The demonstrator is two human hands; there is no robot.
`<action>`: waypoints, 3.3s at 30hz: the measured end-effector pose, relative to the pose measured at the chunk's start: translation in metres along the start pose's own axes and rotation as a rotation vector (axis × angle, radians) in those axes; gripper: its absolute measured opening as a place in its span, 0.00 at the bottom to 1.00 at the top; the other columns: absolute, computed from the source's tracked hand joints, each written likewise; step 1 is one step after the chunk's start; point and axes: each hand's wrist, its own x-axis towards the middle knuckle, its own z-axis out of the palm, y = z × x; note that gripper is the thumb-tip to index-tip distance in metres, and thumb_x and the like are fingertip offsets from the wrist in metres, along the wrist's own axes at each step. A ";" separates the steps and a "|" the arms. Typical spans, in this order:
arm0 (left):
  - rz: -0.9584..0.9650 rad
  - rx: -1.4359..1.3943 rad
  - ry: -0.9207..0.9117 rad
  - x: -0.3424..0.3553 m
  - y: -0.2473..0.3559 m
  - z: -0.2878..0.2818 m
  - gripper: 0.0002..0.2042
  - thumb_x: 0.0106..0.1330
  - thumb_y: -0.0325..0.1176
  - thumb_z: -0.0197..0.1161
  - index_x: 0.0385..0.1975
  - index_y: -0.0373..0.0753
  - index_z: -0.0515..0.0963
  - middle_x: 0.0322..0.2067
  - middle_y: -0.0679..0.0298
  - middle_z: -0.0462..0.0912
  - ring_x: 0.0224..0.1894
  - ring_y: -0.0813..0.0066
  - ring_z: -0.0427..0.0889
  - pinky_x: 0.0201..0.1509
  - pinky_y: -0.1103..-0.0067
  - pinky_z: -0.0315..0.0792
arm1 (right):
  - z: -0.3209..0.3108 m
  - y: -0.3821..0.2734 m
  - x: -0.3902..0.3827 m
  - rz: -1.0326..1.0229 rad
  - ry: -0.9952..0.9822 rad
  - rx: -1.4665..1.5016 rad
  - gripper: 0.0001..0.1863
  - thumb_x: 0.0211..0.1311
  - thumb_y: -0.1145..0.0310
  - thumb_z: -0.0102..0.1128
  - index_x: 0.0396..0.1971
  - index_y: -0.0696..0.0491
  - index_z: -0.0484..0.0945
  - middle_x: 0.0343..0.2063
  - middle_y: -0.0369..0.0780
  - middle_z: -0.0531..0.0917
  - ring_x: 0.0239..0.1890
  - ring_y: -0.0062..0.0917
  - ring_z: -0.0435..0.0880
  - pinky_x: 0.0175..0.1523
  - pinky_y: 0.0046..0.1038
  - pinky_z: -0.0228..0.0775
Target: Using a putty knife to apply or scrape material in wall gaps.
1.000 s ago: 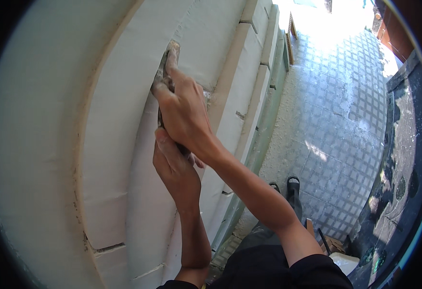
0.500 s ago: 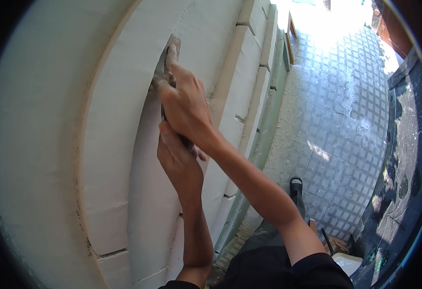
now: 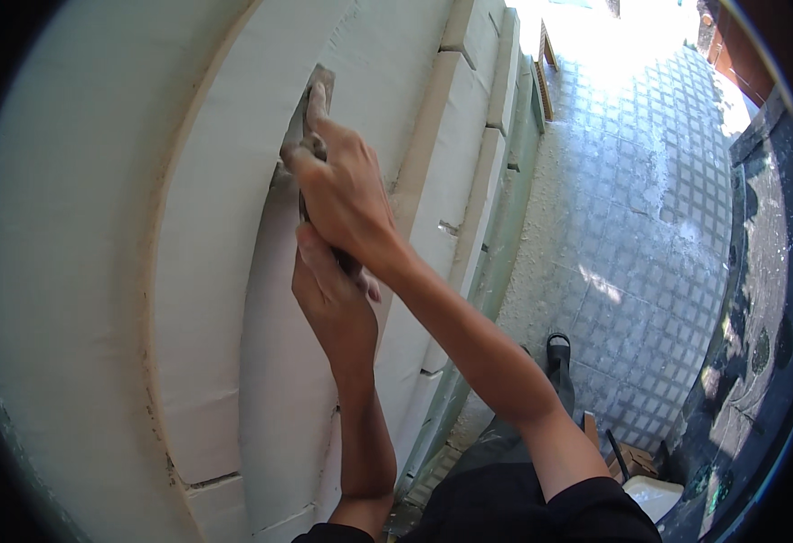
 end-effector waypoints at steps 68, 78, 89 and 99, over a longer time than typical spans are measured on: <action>-0.004 -0.021 -0.130 0.053 0.017 0.054 0.26 0.81 0.46 0.38 0.35 0.26 0.72 0.21 0.60 0.70 0.24 0.75 0.68 0.31 0.74 0.67 | -0.032 0.032 0.086 -0.298 0.089 -0.217 0.17 0.60 0.70 0.53 0.44 0.61 0.85 0.55 0.64 0.75 0.60 0.52 0.75 0.66 0.38 0.64; 0.157 0.176 -0.141 0.114 0.032 0.081 0.29 0.81 0.48 0.36 0.35 0.26 0.76 0.24 0.51 0.76 0.26 0.62 0.73 0.38 0.65 0.69 | -0.043 0.014 0.150 -0.416 0.184 -0.181 0.16 0.52 0.66 0.51 0.25 0.65 0.81 0.38 0.64 0.80 0.48 0.63 0.75 0.54 0.45 0.69; 0.114 0.134 -0.155 0.099 0.028 0.080 0.29 0.81 0.49 0.36 0.38 0.27 0.76 0.23 0.55 0.74 0.25 0.70 0.71 0.33 0.69 0.68 | -0.048 0.028 0.146 -0.256 0.112 -0.082 0.21 0.52 0.65 0.55 0.40 0.65 0.84 0.43 0.63 0.81 0.53 0.56 0.78 0.58 0.41 0.69; 0.310 0.227 -0.122 0.129 0.019 0.102 0.31 0.79 0.52 0.34 0.32 0.28 0.75 0.16 0.61 0.69 0.14 0.74 0.70 0.18 0.74 0.68 | -0.063 0.026 0.165 -0.592 0.150 -0.371 0.17 0.58 0.68 0.49 0.31 0.67 0.81 0.33 0.54 0.80 0.38 0.46 0.78 0.46 0.37 0.68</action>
